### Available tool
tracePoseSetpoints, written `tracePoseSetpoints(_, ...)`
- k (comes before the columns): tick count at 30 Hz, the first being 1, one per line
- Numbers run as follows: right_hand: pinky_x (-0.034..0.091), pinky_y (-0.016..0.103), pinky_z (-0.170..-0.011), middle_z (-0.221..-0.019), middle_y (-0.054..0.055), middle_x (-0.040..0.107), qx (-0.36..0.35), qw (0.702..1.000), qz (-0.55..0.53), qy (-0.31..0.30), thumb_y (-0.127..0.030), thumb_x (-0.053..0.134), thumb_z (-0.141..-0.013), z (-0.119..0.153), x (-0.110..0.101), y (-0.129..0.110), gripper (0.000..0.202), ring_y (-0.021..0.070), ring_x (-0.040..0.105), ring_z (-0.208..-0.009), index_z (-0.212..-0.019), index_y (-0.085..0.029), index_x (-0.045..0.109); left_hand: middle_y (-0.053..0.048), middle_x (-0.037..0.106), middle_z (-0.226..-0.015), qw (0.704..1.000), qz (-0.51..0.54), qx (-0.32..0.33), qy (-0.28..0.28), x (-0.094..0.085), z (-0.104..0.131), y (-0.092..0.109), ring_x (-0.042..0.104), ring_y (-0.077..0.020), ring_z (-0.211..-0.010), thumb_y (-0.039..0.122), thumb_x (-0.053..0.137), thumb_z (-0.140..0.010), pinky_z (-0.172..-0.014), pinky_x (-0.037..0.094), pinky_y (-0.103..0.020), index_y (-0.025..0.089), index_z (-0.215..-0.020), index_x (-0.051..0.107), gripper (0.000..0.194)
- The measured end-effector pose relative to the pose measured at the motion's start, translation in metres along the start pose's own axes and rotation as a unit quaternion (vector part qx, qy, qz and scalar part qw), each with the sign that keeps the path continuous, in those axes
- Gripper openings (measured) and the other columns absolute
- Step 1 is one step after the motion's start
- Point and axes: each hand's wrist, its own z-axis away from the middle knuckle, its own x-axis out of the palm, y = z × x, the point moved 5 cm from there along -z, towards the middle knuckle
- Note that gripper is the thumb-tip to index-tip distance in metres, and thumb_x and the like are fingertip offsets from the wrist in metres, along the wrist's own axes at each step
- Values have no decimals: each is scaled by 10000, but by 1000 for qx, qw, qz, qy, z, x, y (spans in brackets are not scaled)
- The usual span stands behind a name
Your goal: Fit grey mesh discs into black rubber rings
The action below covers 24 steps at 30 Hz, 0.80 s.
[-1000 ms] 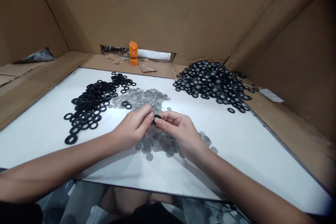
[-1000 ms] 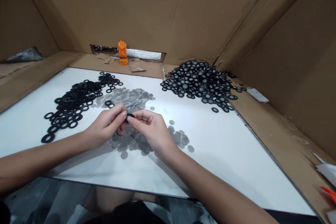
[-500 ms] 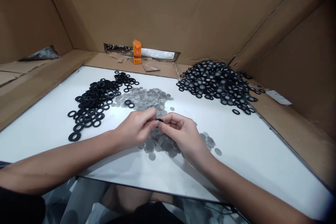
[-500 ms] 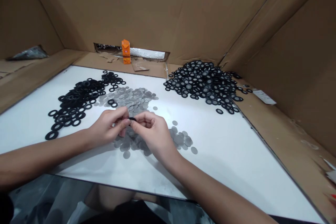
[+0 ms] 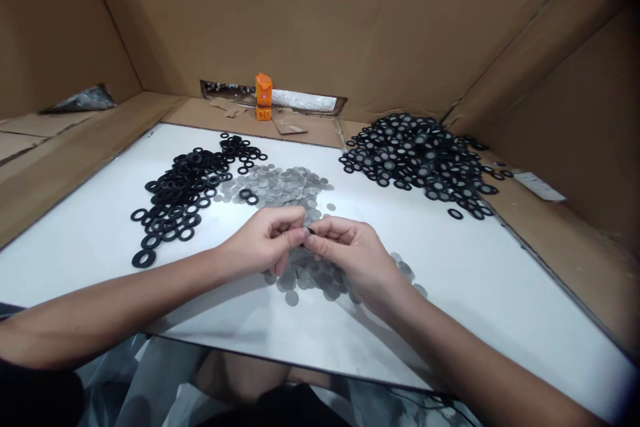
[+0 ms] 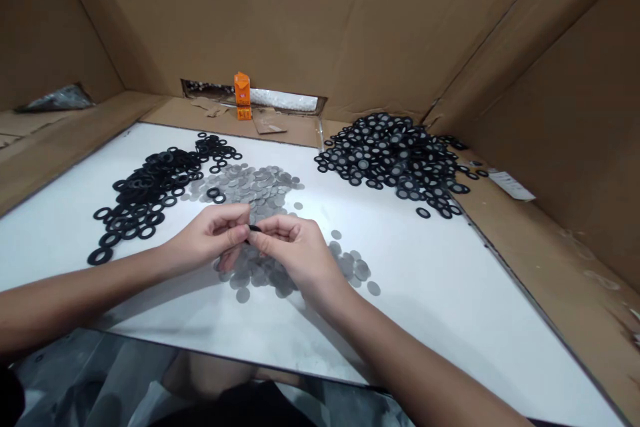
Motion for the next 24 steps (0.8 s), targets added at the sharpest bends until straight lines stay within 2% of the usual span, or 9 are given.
tracePoseSetpoints(3, 422, 243, -552, -653, 2, 624, 26, 999, -25, -14, -376, 808, -653, -1, 0, 1, 236, 107, 512, -575, -741, -178, 715, 57, 492, -370, 999, 41, -12, -19, -1, 0, -1, 470, -100, -315, 591, 550, -824, -351, 327, -188, 205, -670, 393, 445)
tracePoseSetpoints(7, 449, 243, -621, -783, 21, 671, 49, 994, -84, -45, -427, 771, -702, -1, 2, 1, 284, 92, 525, -605, -851, -188, 736, 69, 485, -390, 995, 97, -3, 24, -9, -4, -6, 499, -95, -325, 590, 579, -812, -348, 329, -171, 195, -690, 410, 446)
tracePoseSetpoints(9, 456, 243, -644, -822, 22, 673, 39, 995, -88, -37, -434, 766, -709, -2, 1, -1, 279, 93, 536, -624, -845, -192, 730, 73, 484, -411, 993, 110, 1, 37, -11, -4, -7, 512, -92, -338, 565, 600, -811, -353, 343, -169, 191, -689, 415, 435)
tracePoseSetpoints(14, 423, 232, -590, -612, -15, 576, 27, 998, -50, -18, -438, 744, -735, -2, -2, -2, 264, 103, 515, -588, -708, -184, 673, 56, 521, -448, 990, 139, -28, 17, -5, -1, -8, 522, -89, -353, 549, 590, -828, -356, 374, -169, 182, -684, 431, 425)
tracePoseSetpoints(18, 393, 227, -557, -602, -14, 558, 14, 999, -39, -19, -415, 726, -752, -2, -2, -4, 255, 100, 484, -575, -671, -182, 664, 44, 544, -475, 985, 168, -41, 7, -3, 2, -9, 526, -85, -363, 522, 559, -860, -365, 385, -167, 173, -706, 460, 394)
tracePoseSetpoints(24, 358, 233, -532, -584, -26, 525, -35, 999, -4, 14, -404, 721, -757, 0, -2, -10, 256, 96, 433, -553, -664, -175, 655, 32, 546, -444, 983, 179, -36, -6, -1, 3, -8, 498, -73, -355, 452, 539, -890, -372, 358, -154, 156, -693, 494, 358)
